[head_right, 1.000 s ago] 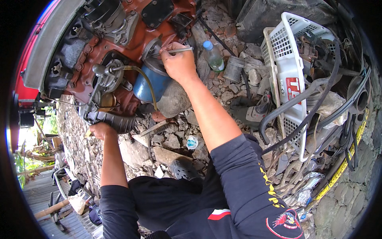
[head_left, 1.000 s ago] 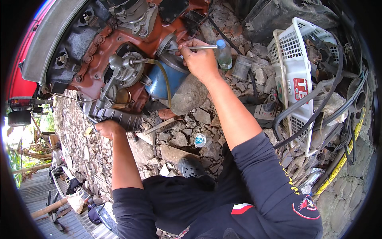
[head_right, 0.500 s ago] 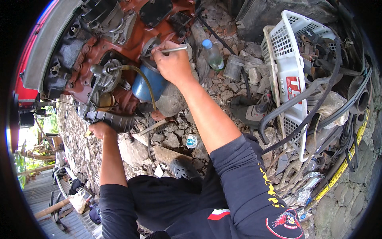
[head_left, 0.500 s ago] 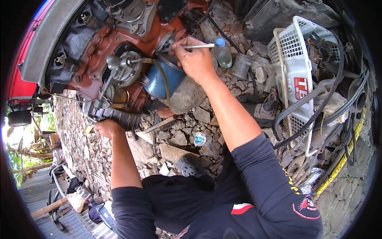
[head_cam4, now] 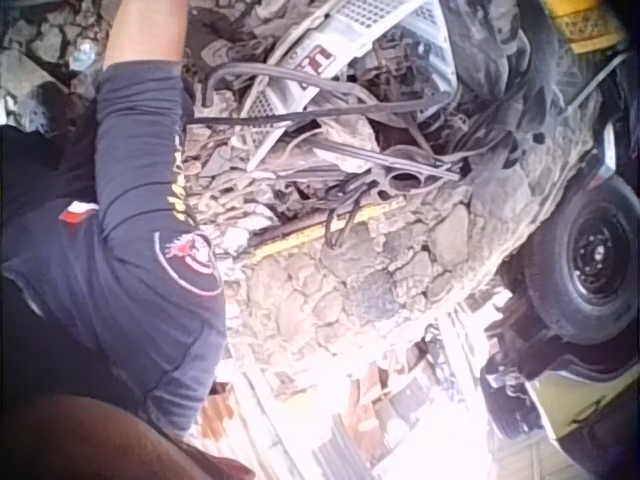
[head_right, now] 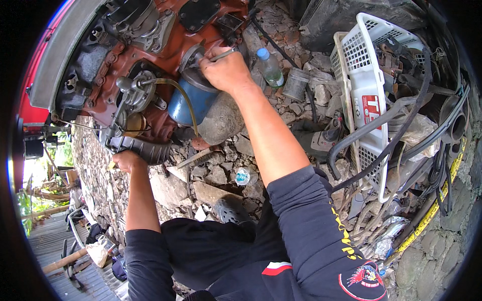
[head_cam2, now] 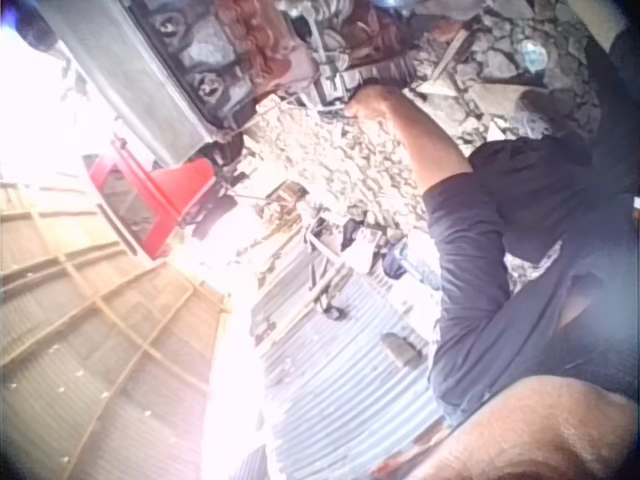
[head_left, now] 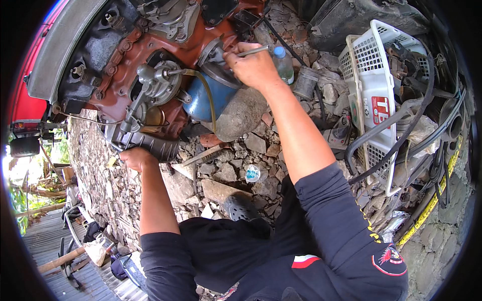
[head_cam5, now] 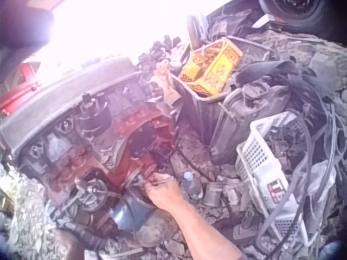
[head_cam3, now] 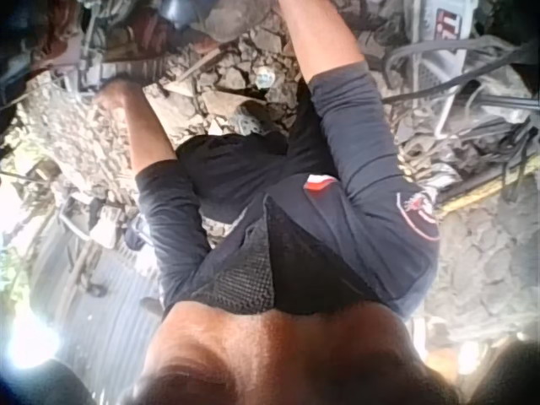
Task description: The person wipes parts of an engine block with a cloth and uses a wrench to adjust components near the distributor.
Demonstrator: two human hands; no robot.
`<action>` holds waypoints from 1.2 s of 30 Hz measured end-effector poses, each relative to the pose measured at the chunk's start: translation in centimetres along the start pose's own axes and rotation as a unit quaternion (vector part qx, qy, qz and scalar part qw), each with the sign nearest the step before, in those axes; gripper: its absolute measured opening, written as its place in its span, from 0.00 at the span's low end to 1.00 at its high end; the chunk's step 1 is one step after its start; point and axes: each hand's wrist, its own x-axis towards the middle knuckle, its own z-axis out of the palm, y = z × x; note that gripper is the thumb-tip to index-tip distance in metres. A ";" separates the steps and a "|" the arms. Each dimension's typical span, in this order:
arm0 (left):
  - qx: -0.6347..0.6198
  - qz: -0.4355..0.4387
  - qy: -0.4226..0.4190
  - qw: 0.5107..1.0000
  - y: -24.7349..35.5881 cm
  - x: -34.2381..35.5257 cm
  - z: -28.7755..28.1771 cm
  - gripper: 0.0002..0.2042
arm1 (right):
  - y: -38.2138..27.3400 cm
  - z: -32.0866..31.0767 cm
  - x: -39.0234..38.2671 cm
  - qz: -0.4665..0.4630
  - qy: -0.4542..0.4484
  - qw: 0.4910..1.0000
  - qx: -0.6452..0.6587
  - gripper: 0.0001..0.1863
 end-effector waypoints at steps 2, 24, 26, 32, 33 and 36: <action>0.006 0.006 0.020 1.000 -0.2 1.0 -0.9 0.35 | -1.6 -1.7 -0.1 -0.015 -0.032 0.996 -0.083 0.11; -0.017 -0.019 -0.007 1.000 0.4 -0.4 -0.9 0.37 | -2.1 -3.8 -2.2 0.063 -0.073 0.995 -0.031 0.13; 0.000 0.007 -0.004 1.000 0.1 0.0 -0.6 0.37 | -2.2 -2.8 -2.5 0.044 -0.055 0.997 -0.021 0.14; -0.001 0.003 0.004 1.000 -0.2 0.6 -0.2 0.36 | -1.3 -2.4 -2.6 0.053 -0.032 0.998 0.014 0.14; 0.001 0.005 0.003 1.000 0.0 0.4 -0.2 0.36 | -1.3 -2.6 -2.6 0.053 -0.025 0.998 -0.001 0.14; 0.004 -0.002 0.010 1.000 0.2 -0.1 -0.5 0.35 | -0.9 -2.9 -2.4 0.053 -0.020 0.998 -0.024 0.15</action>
